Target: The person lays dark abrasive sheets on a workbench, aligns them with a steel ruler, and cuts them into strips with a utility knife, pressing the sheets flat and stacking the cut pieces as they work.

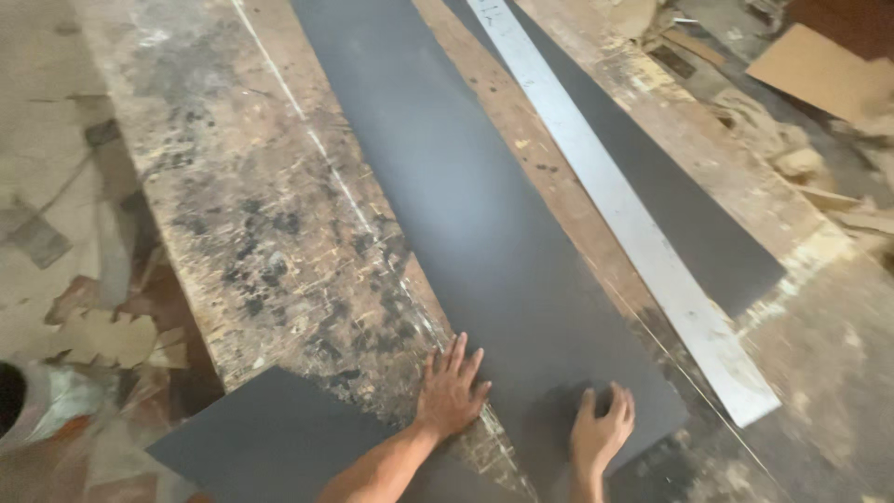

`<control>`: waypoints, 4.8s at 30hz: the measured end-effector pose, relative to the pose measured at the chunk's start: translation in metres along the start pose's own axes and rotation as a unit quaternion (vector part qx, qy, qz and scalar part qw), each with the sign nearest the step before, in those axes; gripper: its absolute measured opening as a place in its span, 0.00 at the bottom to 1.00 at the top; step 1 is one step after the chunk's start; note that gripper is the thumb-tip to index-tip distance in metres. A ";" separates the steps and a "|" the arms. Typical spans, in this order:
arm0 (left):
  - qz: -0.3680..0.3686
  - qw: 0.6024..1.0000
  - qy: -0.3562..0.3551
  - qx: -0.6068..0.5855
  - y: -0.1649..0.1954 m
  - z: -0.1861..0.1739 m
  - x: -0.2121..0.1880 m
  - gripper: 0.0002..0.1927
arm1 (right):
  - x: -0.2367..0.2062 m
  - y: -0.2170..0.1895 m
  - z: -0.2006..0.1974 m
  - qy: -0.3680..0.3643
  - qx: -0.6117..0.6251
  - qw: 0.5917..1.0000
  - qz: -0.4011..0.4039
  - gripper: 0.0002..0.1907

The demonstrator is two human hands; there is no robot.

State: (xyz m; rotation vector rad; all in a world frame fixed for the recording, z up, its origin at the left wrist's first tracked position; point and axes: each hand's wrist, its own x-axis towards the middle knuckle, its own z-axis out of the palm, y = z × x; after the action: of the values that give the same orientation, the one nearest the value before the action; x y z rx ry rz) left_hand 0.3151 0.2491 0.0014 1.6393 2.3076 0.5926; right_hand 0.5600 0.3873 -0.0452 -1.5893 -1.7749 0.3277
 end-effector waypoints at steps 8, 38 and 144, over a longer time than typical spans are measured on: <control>0.004 0.999 0.019 -0.034 0.005 0.001 0.006 0.37 | -0.060 -0.023 -0.073 0.048 0.053 0.888 0.455 0.35; -0.363 0.558 0.036 -0.746 -0.080 -0.152 -0.125 0.29 | -0.287 -0.077 -0.182 -0.195 0.518 0.668 0.497 0.04; -0.315 0.391 -0.200 -0.842 -0.060 -0.274 -0.200 0.22 | -0.323 -0.080 -0.167 -0.058 0.100 0.918 0.379 0.31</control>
State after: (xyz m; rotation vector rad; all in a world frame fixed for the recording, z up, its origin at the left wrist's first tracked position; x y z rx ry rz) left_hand 0.2156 -0.0062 0.2108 -0.2045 0.6357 1.3005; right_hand 0.6028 0.0219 0.0131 -2.0764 -1.0772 0.9482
